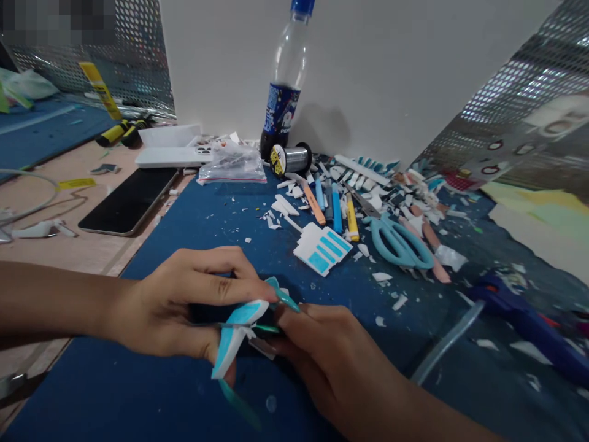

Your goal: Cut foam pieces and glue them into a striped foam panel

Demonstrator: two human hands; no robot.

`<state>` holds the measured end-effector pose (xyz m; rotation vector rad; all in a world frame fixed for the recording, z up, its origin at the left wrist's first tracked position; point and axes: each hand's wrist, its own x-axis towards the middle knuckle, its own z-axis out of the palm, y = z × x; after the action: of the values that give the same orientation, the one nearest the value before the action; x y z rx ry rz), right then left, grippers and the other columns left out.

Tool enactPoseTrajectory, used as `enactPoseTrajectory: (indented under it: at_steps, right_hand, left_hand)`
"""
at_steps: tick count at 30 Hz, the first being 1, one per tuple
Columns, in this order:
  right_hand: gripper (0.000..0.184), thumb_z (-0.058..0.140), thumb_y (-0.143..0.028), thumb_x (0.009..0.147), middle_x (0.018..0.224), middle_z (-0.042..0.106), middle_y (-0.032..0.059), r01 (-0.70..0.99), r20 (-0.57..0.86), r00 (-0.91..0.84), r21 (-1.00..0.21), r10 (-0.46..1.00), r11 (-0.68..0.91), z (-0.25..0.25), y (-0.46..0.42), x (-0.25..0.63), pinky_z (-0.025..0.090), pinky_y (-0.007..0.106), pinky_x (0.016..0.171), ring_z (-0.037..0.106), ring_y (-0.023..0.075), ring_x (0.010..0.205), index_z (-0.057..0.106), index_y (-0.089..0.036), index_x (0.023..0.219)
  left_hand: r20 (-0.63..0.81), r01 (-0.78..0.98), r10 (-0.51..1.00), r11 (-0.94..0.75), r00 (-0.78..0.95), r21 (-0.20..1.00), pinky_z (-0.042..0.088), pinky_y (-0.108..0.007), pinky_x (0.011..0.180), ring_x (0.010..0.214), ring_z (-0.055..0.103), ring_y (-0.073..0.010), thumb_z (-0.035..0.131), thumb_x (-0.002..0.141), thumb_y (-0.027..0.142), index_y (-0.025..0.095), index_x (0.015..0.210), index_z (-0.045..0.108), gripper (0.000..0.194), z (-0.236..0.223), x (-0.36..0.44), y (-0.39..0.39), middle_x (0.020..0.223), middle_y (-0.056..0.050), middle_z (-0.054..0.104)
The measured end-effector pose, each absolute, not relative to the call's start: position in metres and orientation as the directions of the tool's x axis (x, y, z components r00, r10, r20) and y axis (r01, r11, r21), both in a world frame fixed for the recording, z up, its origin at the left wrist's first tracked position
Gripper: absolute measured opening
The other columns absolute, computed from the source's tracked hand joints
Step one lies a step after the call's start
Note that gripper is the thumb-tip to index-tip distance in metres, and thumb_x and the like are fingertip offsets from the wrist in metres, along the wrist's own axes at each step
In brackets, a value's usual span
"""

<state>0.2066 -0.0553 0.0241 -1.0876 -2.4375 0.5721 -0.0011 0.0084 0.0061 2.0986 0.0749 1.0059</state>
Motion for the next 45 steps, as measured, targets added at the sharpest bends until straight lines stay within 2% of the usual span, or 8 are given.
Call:
enactPoseTrajectory:
  at_steps: [3, 6, 12, 20, 24, 28, 37, 45]
  right_hand:
    - [0.021, 0.041, -0.018, 0.094, 0.056, 0.053, -0.0055, 0.565, 0.207, -0.609, -0.565, 0.766, 0.601, 0.025, -0.0545, 0.2066, 0.032, 0.017, 0.046, 0.046, 0.0053, 0.046, 0.05, -0.019, 0.075]
    - [0.022, 0.041, -0.017, 0.094, 0.056, 0.053, -0.0056, 0.541, 0.204, -0.611, -0.597, 0.765, 0.592, 0.0249, -0.0538, 0.2077, 0.032, 0.016, 0.045, 0.044, 0.0047, 0.046, 0.049, -0.019, 0.074]
    - [0.021, 0.04, -0.013, 0.092, 0.058, 0.057, -0.0038, 0.558, 0.244, -0.604, -0.551, 0.759, 0.621, 0.0238, -0.0519, 0.2099, 0.035, 0.017, 0.047, 0.049, 0.0068, 0.048, 0.051, -0.02, 0.075]
    - [0.023, 0.038, -0.016, 0.094, 0.053, 0.053, -0.0037, 0.594, 0.255, -0.605, -0.486, 0.754, 0.641, 0.022, -0.0532, 0.2073, 0.03, 0.018, 0.042, 0.046, 0.0071, 0.043, 0.049, -0.02, 0.073]
    - [0.025, 0.036, -0.017, 0.095, 0.053, 0.052, -0.0044, 0.587, 0.249, -0.621, -0.48, 0.743, 0.652, 0.023, -0.0538, 0.206, 0.03, 0.018, 0.042, 0.045, 0.0067, 0.043, 0.049, -0.019, 0.074]
    - [0.028, 0.035, -0.017, 0.096, 0.053, 0.05, -0.0045, 0.594, 0.239, -0.627, -0.469, 0.741, 0.654, 0.0234, -0.0538, 0.2059, 0.029, 0.018, 0.043, 0.044, 0.0061, 0.043, 0.048, -0.019, 0.071]
    - [0.035, 0.037, -0.023, 0.096, 0.053, 0.051, -0.0032, 0.613, 0.149, -0.625, -0.514, 0.766, 0.6, 0.0207, -0.0527, 0.212, 0.032, 0.019, 0.046, 0.046, 0.0064, 0.046, 0.05, -0.017, 0.064]
    - [0.043, 0.032, -0.037, 0.097, 0.05, 0.041, -0.004, 0.547, 0.038, -0.668, -0.652, 0.743, 0.525, 0.0268, -0.0514, 0.2119, 0.028, 0.024, 0.043, 0.039, 0.0073, 0.042, 0.052, -0.019, 0.065]
  left_hand:
    - [0.625, -0.272, 0.371, -0.666, 0.687, 0.694, 0.053, -0.03, 0.083, 0.09, 0.062, -0.0194, 0.073, 0.075, 0.019, 0.005, 0.113, 0.062, 0.042, 0.0076, -0.0032, 0.0084, 0.098, -0.017, 0.063]
    - [0.627, -0.262, 0.382, -0.671, 0.679, 0.693, 0.052, -0.028, 0.085, 0.09, 0.062, -0.0191, 0.076, 0.07, 0.018, 0.002, 0.112, 0.062, 0.048, 0.0094, -0.0056, 0.0084, 0.096, -0.016, 0.063]
    - [0.664, -0.254, 0.37, -0.717, 0.65, 0.649, 0.051, -0.026, 0.084, 0.089, 0.061, -0.0182, 0.073, 0.074, 0.016, -0.003, 0.109, 0.062, 0.041, 0.0099, -0.0047, 0.0085, 0.095, -0.018, 0.064]
    - [0.61, -0.22, 0.397, -0.686, 0.686, 0.694, 0.052, -0.028, 0.082, 0.088, 0.061, -0.0181, 0.069, 0.078, 0.021, 0.006, 0.114, 0.062, 0.039, 0.0064, -0.0033, 0.0077, 0.095, -0.015, 0.063]
    - [0.596, -0.212, 0.391, -0.684, 0.702, 0.698, 0.051, -0.026, 0.083, 0.088, 0.06, -0.0182, 0.074, 0.073, 0.019, 0.003, 0.114, 0.062, 0.045, 0.006, -0.0035, 0.0082, 0.096, -0.015, 0.063]
    - [0.601, -0.219, 0.379, -0.689, 0.704, 0.691, 0.052, -0.027, 0.081, 0.088, 0.06, -0.0183, 0.07, 0.077, 0.022, 0.003, 0.114, 0.062, 0.042, 0.0053, -0.0034, 0.0085, 0.096, -0.016, 0.063]
    - [0.555, -0.177, 0.387, -0.682, 0.736, 0.71, 0.052, -0.026, 0.08, 0.087, 0.061, -0.0179, 0.064, 0.082, 0.028, 0.002, 0.113, 0.062, 0.041, 0.0072, -0.0041, 0.0073, 0.095, -0.016, 0.062]
    - [0.555, -0.28, 0.343, -0.597, 0.758, 0.752, 0.052, -0.029, 0.085, 0.095, 0.062, -0.0202, 0.069, 0.078, 0.023, 0.012, 0.126, 0.056, 0.051, 0.0065, -0.0049, 0.0101, 0.102, -0.015, 0.062]
